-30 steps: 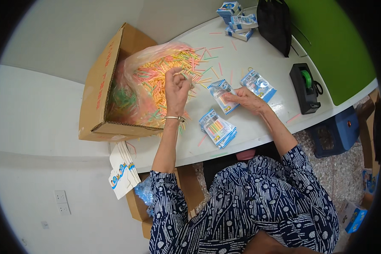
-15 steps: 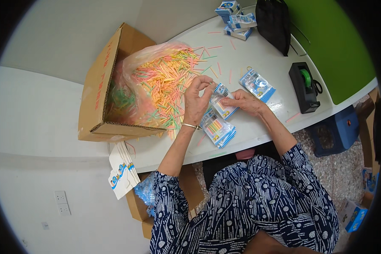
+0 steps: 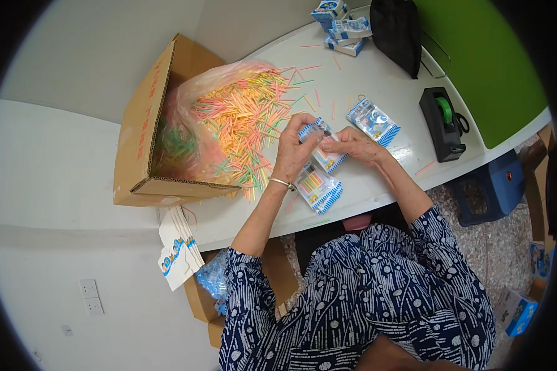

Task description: Packaging small colorful plastic items into individual plastic bags and arranging them on a table in a workshop environment.

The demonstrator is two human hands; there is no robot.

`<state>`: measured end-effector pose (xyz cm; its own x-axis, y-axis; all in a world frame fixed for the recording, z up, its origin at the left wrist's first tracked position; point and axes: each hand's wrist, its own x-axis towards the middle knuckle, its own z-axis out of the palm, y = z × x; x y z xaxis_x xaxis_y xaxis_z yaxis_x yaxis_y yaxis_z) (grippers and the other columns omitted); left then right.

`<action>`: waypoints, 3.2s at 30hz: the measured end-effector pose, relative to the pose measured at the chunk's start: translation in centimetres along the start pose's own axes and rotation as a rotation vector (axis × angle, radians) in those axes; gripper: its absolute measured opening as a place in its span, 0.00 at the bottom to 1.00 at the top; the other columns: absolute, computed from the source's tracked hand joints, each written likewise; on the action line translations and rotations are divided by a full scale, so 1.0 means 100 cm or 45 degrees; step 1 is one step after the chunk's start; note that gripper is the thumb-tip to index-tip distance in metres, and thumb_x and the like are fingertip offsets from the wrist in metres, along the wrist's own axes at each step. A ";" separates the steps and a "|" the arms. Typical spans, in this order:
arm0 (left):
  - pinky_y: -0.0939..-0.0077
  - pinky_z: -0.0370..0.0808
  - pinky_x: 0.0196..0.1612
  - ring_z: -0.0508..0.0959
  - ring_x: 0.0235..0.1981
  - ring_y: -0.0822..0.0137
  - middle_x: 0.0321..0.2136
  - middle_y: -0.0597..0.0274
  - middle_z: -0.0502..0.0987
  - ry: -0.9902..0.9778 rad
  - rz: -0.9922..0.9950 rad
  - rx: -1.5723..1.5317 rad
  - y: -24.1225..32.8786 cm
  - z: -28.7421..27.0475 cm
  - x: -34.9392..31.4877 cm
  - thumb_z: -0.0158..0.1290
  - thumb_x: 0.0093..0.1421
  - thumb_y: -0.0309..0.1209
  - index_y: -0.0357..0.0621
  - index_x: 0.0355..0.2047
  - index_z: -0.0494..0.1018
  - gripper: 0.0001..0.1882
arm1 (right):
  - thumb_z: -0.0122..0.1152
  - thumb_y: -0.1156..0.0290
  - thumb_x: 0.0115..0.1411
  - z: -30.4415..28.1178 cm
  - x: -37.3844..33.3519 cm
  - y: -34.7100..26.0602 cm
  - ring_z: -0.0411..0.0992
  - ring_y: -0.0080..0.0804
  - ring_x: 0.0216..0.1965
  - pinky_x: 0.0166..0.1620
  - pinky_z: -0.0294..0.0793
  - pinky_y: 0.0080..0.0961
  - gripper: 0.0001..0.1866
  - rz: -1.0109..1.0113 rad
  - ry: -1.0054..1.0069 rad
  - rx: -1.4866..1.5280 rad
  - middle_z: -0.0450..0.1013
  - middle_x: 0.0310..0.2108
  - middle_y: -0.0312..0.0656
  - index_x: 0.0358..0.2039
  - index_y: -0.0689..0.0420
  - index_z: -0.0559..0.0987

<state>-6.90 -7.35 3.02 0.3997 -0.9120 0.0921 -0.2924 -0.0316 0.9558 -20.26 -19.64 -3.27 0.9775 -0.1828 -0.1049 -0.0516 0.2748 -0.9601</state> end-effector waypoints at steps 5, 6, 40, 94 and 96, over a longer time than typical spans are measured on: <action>0.84 0.72 0.38 0.74 0.35 0.76 0.34 0.62 0.75 0.030 -0.066 -0.241 0.012 0.002 -0.010 0.54 0.54 0.20 0.41 0.41 0.63 0.16 | 0.61 0.58 0.57 0.004 -0.006 -0.013 0.65 0.11 0.30 0.31 0.63 0.14 0.17 0.120 0.031 -0.235 0.74 0.27 0.31 0.35 0.61 0.80; 0.83 0.72 0.36 0.75 0.34 0.75 0.33 0.59 0.75 0.066 -0.075 -0.223 0.013 0.001 -0.013 0.53 0.54 0.21 0.40 0.42 0.62 0.17 | 0.61 0.58 0.55 0.005 -0.012 -0.018 0.66 0.15 0.30 0.32 0.64 0.17 0.18 -0.041 0.118 -0.283 0.74 0.28 0.33 0.36 0.62 0.79; 0.83 0.68 0.27 0.70 0.22 0.80 0.20 0.63 0.76 0.027 0.031 -0.041 0.001 0.008 0.004 0.54 0.55 0.27 0.34 0.32 0.75 0.08 | 0.63 0.76 0.48 0.013 -0.029 -0.031 0.68 0.36 0.33 0.37 0.65 0.28 0.14 -1.116 0.878 -1.577 0.71 0.33 0.39 0.37 0.57 0.75; 0.48 0.58 0.52 0.63 0.50 0.55 0.44 0.52 0.66 -0.137 -0.041 2.077 -0.079 -0.091 0.080 0.49 0.49 0.32 0.37 0.38 0.73 0.17 | 0.52 0.65 0.61 0.003 0.009 0.002 0.65 0.32 0.23 0.30 0.65 0.27 0.15 -0.369 0.615 -0.838 0.70 0.23 0.47 0.28 0.67 0.75; 0.48 0.58 0.50 0.64 0.49 0.55 0.43 0.52 0.66 -0.046 -0.028 2.055 -0.089 -0.090 0.082 0.48 0.50 0.31 0.37 0.38 0.73 0.15 | 0.52 0.65 0.61 0.003 0.009 0.001 0.66 0.32 0.23 0.30 0.65 0.28 0.15 -0.386 0.617 -0.848 0.70 0.23 0.47 0.28 0.67 0.75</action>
<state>6.82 -10.81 -2.21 0.4034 -0.9134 0.0543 -0.8591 -0.3985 -0.3211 -19.30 -19.50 -3.41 0.7818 -0.5811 0.2262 -0.0602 -0.4314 -0.9002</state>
